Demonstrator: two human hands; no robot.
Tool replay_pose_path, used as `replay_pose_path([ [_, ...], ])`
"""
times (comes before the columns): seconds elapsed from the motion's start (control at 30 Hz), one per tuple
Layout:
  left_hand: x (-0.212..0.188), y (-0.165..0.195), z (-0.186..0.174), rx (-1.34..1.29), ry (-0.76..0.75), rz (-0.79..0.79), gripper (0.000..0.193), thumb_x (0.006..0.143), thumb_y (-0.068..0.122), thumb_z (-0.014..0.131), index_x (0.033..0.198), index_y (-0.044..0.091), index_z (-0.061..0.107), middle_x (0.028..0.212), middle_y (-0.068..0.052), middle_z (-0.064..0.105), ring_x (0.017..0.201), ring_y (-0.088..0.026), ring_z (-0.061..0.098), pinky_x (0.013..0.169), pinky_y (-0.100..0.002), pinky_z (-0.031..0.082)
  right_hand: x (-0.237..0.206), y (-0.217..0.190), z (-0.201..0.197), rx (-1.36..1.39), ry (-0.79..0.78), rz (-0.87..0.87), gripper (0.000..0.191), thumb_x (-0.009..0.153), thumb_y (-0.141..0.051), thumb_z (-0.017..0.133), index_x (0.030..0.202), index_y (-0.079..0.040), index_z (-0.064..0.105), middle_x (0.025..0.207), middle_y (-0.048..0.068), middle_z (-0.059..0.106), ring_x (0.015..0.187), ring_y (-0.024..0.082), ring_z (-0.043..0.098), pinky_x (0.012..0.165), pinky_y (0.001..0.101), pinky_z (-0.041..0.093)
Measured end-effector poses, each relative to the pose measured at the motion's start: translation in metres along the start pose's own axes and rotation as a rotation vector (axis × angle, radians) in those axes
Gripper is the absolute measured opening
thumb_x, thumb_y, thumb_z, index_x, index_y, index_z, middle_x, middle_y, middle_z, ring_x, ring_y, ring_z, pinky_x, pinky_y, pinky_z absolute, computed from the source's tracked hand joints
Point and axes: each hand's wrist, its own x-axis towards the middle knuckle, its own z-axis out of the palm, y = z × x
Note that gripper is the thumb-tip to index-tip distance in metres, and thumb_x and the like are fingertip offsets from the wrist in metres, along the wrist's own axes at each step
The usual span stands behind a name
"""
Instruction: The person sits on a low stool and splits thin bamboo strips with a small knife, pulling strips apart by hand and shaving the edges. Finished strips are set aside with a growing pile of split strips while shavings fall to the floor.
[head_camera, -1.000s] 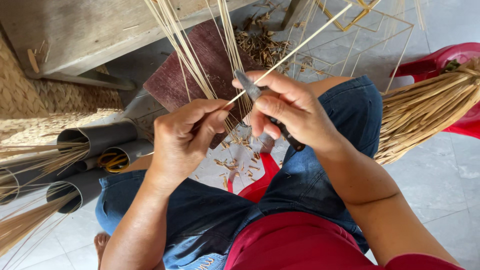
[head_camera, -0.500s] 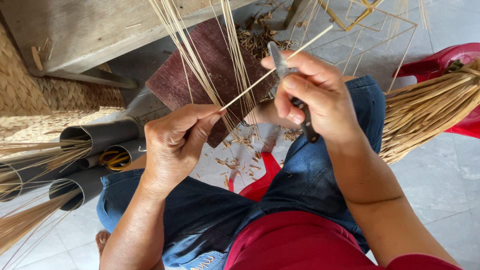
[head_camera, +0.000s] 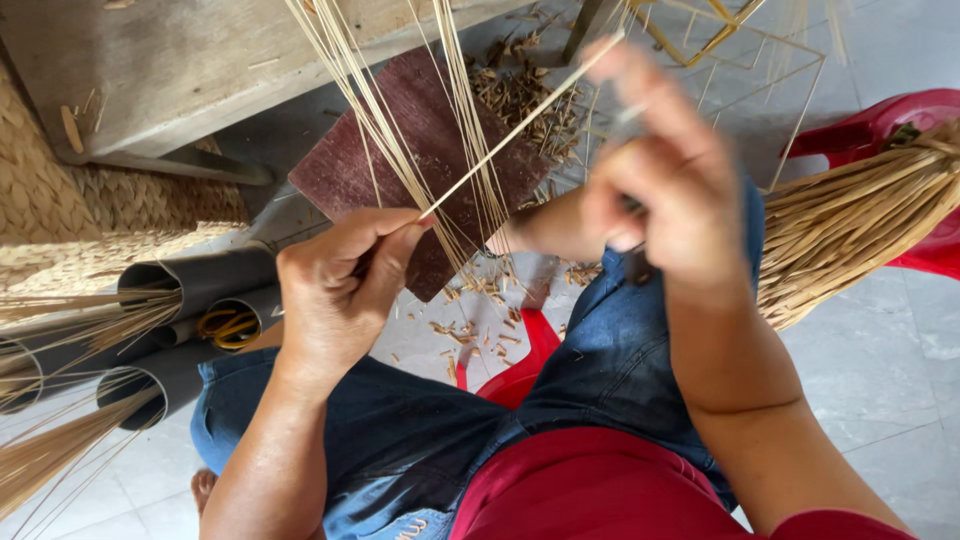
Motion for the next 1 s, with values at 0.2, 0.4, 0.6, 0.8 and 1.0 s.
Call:
replay_pose_path([
  [0.2,0.002,0.006,0.010,-0.052,-0.072,0.022,0.011,0.101,0.004,0.072,0.111,0.003,0.075,0.089,-0.002,0.077,0.070,-0.003,0.065,0.059,-0.019,0.051,-0.001,0.045,0.024,0.005,-0.360,0.091,0.044,0.115,-0.012,0.047,0.157,-0.003,0.040,0.081,0.012,0.071,0.053,0.006,0.052,0.050,0.0200,0.044],
  [0.4,0.001,0.009,0.008,-0.076,-0.071,0.102,0.011,0.102,0.004,0.072,0.114,0.003,0.073,0.099,-0.004,0.078,0.084,-0.005,0.073,0.069,-0.021,0.058,0.000,0.045,0.024,0.085,-0.359,0.112,0.038,0.114,-0.011,0.050,0.151,0.000,0.049,0.082,0.014,0.071,0.053,0.007,0.052,0.051,0.0201,0.043],
  [0.6,-0.002,0.007,0.001,-0.082,-0.082,0.087,0.012,0.102,0.002,0.071,0.113,0.004,0.073,0.098,-0.004,0.078,0.082,-0.006,0.072,0.069,-0.021,0.056,0.001,0.032,0.011,0.063,-0.208,0.148,0.036,0.114,-0.013,0.052,0.145,0.004,0.056,0.078,0.013,0.068,0.054,0.008,0.049,0.052,0.0212,0.041],
  [0.8,-0.002,0.005,-0.001,-0.032,-0.108,0.031,0.010,0.098,0.003,0.073,0.108,0.005,0.075,0.091,-0.003,0.078,0.072,-0.004,0.069,0.060,-0.020,0.054,0.006,0.028,0.002,0.108,-0.177,0.137,0.034,0.112,-0.011,0.054,0.142,0.004,0.058,0.076,0.014,0.065,0.049,0.008,0.047,0.049,0.0226,0.039],
  [1.0,-0.003,0.002,-0.003,0.005,-0.118,-0.006,0.010,0.096,0.004,0.074,0.106,0.005,0.076,0.088,-0.003,0.079,0.067,-0.005,0.071,0.055,-0.020,0.054,0.003,0.023,-0.023,0.090,-0.024,0.065,0.033,0.113,-0.012,0.054,0.142,0.002,0.059,0.069,0.011,0.061,0.046,0.008,0.043,0.044,0.0219,0.035],
])
